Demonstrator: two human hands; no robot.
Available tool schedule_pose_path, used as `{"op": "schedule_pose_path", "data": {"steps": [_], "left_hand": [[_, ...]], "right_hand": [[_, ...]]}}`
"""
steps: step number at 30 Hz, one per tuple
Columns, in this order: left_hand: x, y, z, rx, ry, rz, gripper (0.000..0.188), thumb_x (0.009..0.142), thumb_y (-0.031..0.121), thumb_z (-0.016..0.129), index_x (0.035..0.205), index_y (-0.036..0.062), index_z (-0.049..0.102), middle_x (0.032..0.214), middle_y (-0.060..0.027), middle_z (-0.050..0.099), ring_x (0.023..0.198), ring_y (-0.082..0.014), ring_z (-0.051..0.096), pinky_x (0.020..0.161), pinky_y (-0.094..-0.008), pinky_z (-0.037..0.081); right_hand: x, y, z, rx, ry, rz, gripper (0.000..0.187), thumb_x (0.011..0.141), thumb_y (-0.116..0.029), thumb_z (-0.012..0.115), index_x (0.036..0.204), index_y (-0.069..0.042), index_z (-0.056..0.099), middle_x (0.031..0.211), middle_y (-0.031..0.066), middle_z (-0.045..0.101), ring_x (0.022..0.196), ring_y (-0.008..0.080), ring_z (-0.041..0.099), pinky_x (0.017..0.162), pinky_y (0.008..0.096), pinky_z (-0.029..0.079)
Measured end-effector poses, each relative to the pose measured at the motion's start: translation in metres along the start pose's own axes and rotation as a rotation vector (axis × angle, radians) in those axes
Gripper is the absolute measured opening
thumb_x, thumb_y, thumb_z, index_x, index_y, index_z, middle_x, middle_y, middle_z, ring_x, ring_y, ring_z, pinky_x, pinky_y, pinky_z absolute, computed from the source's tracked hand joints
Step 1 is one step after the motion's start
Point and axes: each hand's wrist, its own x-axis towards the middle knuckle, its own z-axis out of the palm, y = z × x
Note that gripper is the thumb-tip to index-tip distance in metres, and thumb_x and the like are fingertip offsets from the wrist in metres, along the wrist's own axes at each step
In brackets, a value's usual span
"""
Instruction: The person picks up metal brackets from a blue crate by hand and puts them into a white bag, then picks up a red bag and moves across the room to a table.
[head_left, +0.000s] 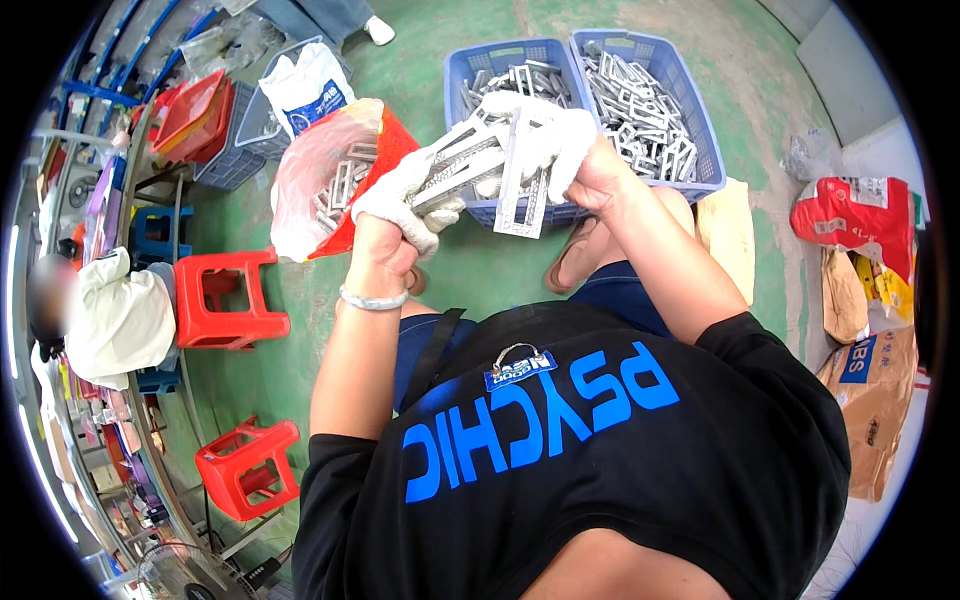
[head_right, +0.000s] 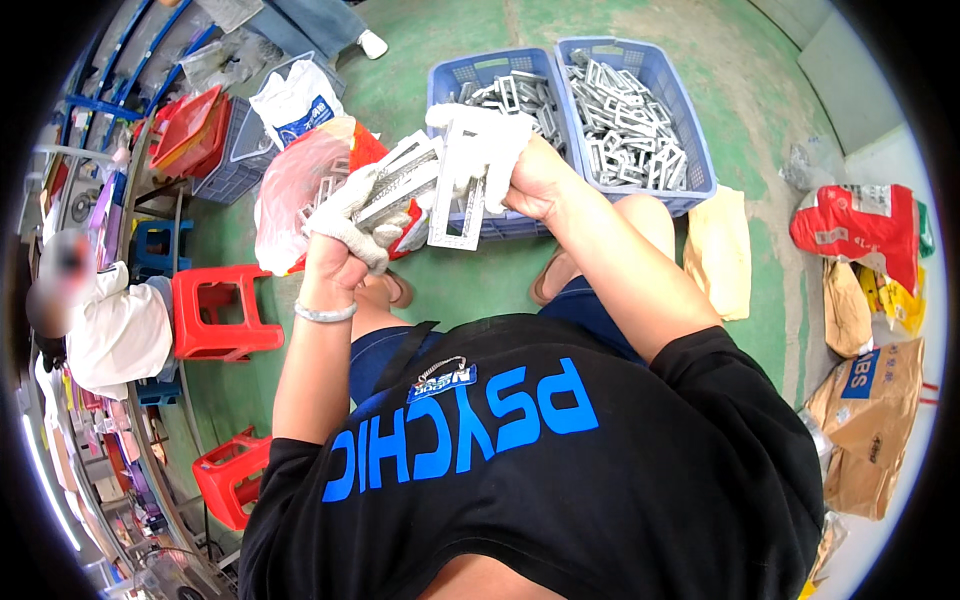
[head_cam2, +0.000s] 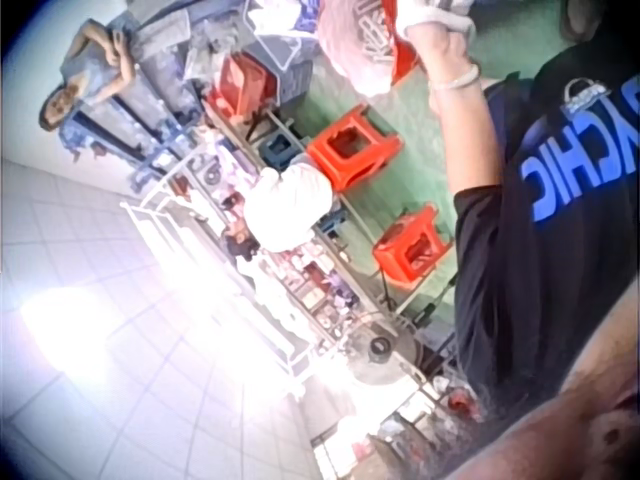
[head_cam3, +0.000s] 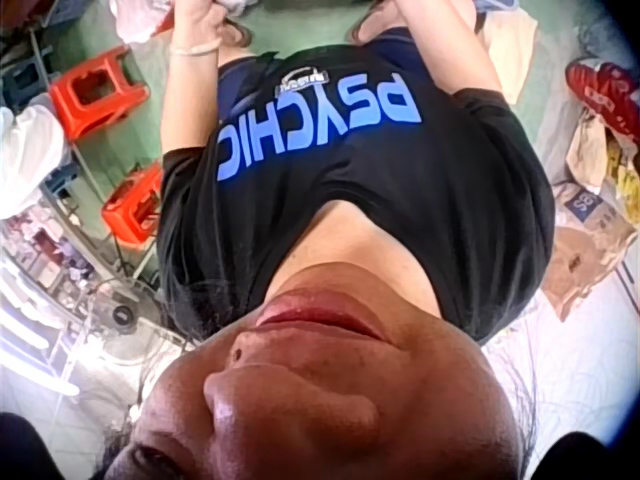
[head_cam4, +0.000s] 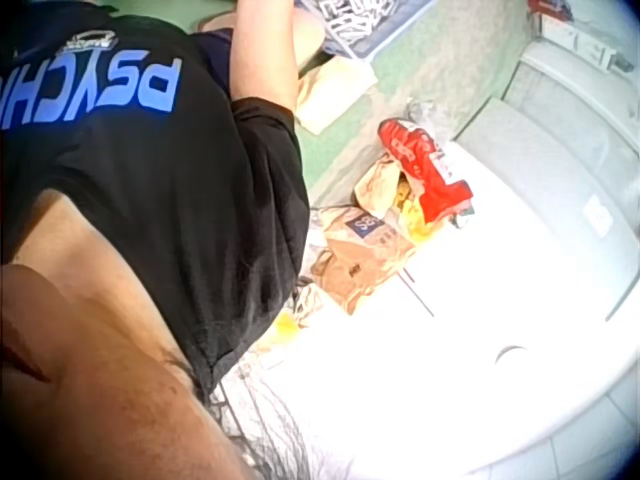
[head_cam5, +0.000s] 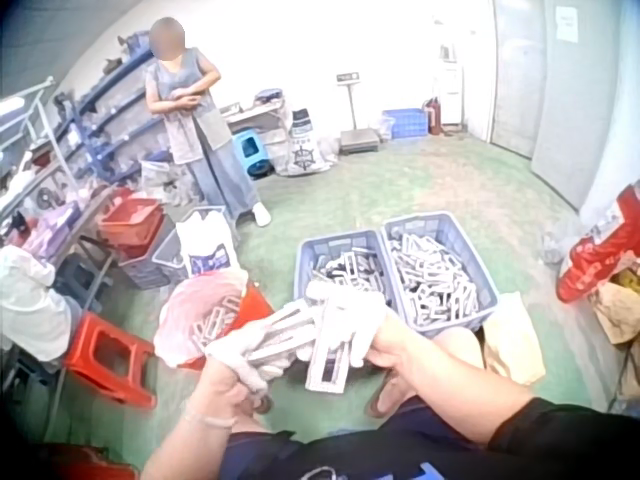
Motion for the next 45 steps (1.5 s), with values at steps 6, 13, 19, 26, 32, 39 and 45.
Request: {"op": "schedule_pose_path", "data": {"steps": [6,13,19,26,32,39,45], "left_hand": [[0.017,-0.006,-0.024,-0.386,-0.025,-0.204,0.026,0.092,0.026,0.052,0.097,0.0011,0.059,0.074,-0.014,0.062,0.052,-0.0226,0.056,0.042,-0.0289,0.047],[0.02,-0.01,-0.061,-0.475,-0.079,-0.113,0.028,0.092,0.028,0.053,0.1,0.0028,0.062,0.089,-0.0143,0.066,0.067,-0.0262,0.063,0.052,-0.0324,0.055],[0.02,0.008,-0.081,-0.461,0.143,-0.01,0.021,0.09,0.025,0.055,0.095,0.0049,0.06,0.087,-0.0132,0.066,0.061,-0.0244,0.062,0.046,-0.0295,0.053],[0.054,0.067,-0.165,-0.276,0.249,-0.002,0.034,0.093,0.023,0.05,0.12,0.0035,0.054,0.121,-0.0165,0.057,0.103,-0.0378,0.057,0.08,-0.0494,0.054],[0.041,0.035,-0.085,0.204,0.279,-0.138,0.04,0.092,0.029,0.054,0.125,0.0074,0.047,0.107,-0.0169,0.058,0.098,-0.034,0.06,0.077,-0.0442,0.054],[-0.017,-0.021,-0.01,0.196,-0.268,-0.124,0.042,0.089,0.022,0.058,0.122,-0.0024,0.048,0.103,-0.0199,0.061,0.085,-0.0268,0.064,0.073,-0.0386,0.056],[-0.019,-0.017,0.0,0.915,0.043,0.692,0.016,0.086,-0.001,0.058,0.1,-0.0055,0.061,0.079,-0.0021,0.057,0.072,-0.0075,0.052,0.062,-0.0239,0.047]], "right_hand": [[0.001,0.001,-0.022,0.186,0.021,0.105,0.041,0.087,-0.014,0.053,0.123,0.005,0.046,0.112,0.0198,0.058,0.097,0.0339,0.062,0.085,0.0434,0.053],[-0.009,-0.001,-0.02,0.182,0.159,0.139,0.028,0.093,-0.016,0.046,0.114,0.002,0.051,0.102,0.0188,0.062,0.091,0.0325,0.065,0.079,0.0416,0.056],[-0.01,0.002,-0.027,0.09,0.162,0.136,0.031,0.094,-0.018,0.046,0.116,0.003,0.053,0.106,0.0175,0.061,0.09,0.0287,0.065,0.077,0.0394,0.057],[-0.006,0.009,-0.03,0.055,0.207,0.137,0.031,0.093,-0.017,0.048,0.116,0.003,0.051,0.103,0.0172,0.061,0.089,0.029,0.064,0.075,0.0384,0.057],[0.004,0.018,-0.018,0.151,0.136,0.018,0.034,0.092,-0.019,0.049,0.119,0.002,0.05,0.108,0.0168,0.06,0.098,0.0303,0.061,0.086,0.0415,0.052],[0.01,0.02,0.015,0.21,-0.025,-0.116,0.05,0.088,-0.017,0.053,0.132,0.002,0.04,0.123,0.019,0.053,0.109,0.0313,0.056,0.093,0.0419,0.049],[0.0,0.007,0.006,-0.399,-0.056,-0.084,0.07,0.078,-0.007,0.064,0.139,0.001,0.032,0.125,0.0161,0.052,0.109,0.0231,0.056,0.091,0.0363,0.049]]}}
